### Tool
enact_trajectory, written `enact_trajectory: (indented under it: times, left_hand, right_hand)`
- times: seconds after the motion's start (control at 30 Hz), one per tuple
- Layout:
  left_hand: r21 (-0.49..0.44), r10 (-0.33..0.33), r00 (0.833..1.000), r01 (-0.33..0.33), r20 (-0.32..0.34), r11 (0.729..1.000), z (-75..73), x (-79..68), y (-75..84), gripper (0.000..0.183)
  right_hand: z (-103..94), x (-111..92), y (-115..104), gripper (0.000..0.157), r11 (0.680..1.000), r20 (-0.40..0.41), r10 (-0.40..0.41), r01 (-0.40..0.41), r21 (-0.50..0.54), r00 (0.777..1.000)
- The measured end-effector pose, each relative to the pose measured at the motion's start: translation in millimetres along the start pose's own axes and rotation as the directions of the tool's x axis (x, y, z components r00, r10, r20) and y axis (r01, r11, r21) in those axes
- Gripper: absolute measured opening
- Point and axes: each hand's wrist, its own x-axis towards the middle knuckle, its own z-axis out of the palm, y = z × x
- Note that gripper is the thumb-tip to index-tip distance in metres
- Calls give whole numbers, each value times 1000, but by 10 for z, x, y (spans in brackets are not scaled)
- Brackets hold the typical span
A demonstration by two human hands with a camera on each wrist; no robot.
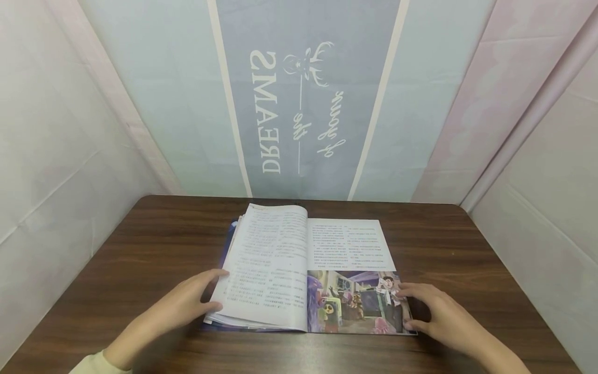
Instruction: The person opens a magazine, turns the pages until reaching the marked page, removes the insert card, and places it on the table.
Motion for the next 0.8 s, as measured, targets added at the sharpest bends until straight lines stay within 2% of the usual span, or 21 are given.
enact_trajectory:
  times: [0.2,0.5,0.8]
  left_hand:
    - [9,-7,999,7,31,1000,1,-10,-32,63]
    - [76,41,998,-44,48,996,-1,-13,-71,58]
    - [132,68,997,-71,28,989,15,-17,-72,62]
  right_hand:
    - [-1,-28,12,65,1000,31,25,-26,11,999]
    - [-26,-26,13,62,992,122,123,-119,-39,985]
    - [-20,-28,9,59,990,135,132,-125,-64,982]
